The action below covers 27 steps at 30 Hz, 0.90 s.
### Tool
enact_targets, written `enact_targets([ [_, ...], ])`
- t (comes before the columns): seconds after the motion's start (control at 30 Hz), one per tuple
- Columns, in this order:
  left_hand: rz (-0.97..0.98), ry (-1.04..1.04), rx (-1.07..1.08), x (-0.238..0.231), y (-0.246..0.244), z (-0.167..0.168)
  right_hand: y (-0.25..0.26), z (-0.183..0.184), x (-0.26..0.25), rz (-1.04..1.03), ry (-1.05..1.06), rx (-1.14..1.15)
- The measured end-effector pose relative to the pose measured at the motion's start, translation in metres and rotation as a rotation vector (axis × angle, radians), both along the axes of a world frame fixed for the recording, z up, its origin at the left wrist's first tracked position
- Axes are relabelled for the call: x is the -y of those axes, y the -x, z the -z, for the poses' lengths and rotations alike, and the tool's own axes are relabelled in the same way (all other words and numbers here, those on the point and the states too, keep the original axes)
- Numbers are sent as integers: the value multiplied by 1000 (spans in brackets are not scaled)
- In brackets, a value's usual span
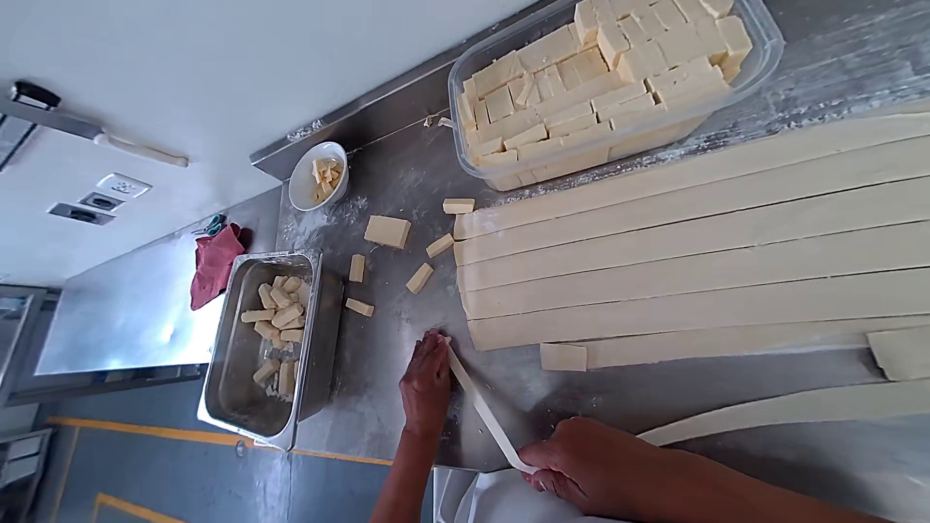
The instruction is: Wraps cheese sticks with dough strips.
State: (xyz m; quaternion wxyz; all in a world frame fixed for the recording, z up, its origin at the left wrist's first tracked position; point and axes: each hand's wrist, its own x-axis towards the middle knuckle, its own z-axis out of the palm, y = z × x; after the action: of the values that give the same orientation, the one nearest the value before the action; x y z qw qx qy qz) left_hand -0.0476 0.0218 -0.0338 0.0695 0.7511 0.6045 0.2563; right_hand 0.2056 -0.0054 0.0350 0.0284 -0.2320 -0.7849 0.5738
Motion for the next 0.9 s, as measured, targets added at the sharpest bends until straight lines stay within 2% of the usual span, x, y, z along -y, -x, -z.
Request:
enact_targets([
  [0.1,110,36,6,8,-6,-6,-2,2,-1,18,27,-38],
  [0.17,51,93,65,5,-1,-13,0,3,-1,20,38,-52],
  [0.27,-19,132,133,3,-2,-3,1,4,-1,15,22,-82],
  [0.43,-39,25,65,-2,-6,2,2,6,1,-1,36,-129],
  [0.57,141,28,3,9,-9,-4,-2,7,0,40,110,-124],
  [0.63,91,69,42,10,-6,-8,-1,8,1,59,141,-126],
  [0.73,55,92,98,8,-6,3,-2,8,2,82,144,-148],
  [0.9,44,-12,30,6,-10,8,-3,8,4,81,154,-160],
])
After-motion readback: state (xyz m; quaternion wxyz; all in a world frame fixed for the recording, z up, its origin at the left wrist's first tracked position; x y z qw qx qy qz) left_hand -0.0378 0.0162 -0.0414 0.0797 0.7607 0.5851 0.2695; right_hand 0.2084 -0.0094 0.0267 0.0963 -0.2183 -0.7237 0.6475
